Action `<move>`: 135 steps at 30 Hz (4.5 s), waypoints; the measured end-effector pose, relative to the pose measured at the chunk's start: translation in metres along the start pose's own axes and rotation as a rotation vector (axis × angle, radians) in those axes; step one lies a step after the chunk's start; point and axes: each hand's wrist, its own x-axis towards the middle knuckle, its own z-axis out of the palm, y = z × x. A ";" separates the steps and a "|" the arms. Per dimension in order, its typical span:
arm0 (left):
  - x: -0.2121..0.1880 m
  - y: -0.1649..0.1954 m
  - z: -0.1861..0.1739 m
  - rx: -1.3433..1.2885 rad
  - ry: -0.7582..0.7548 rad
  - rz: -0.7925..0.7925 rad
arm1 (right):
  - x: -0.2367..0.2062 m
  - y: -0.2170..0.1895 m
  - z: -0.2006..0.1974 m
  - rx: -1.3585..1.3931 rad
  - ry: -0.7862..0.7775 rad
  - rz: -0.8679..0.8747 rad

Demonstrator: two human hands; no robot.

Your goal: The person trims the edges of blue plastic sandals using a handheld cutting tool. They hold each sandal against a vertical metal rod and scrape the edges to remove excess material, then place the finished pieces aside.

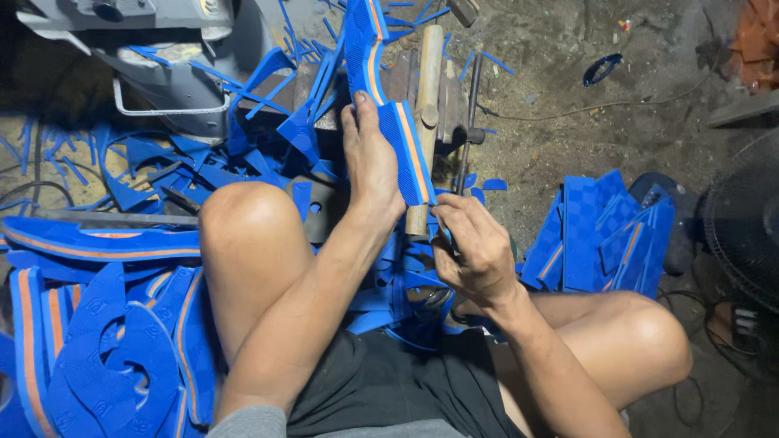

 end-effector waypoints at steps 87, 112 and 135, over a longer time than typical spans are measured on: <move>-0.010 0.099 -0.032 -0.119 -0.591 0.472 | -0.037 0.008 -0.005 0.224 -0.061 0.505; -0.090 0.000 0.012 0.279 -0.491 -0.018 | 0.003 0.031 -0.022 -0.168 0.137 0.119; -0.104 0.006 0.011 0.313 -0.438 -0.050 | 0.013 0.039 -0.012 -0.347 0.165 0.200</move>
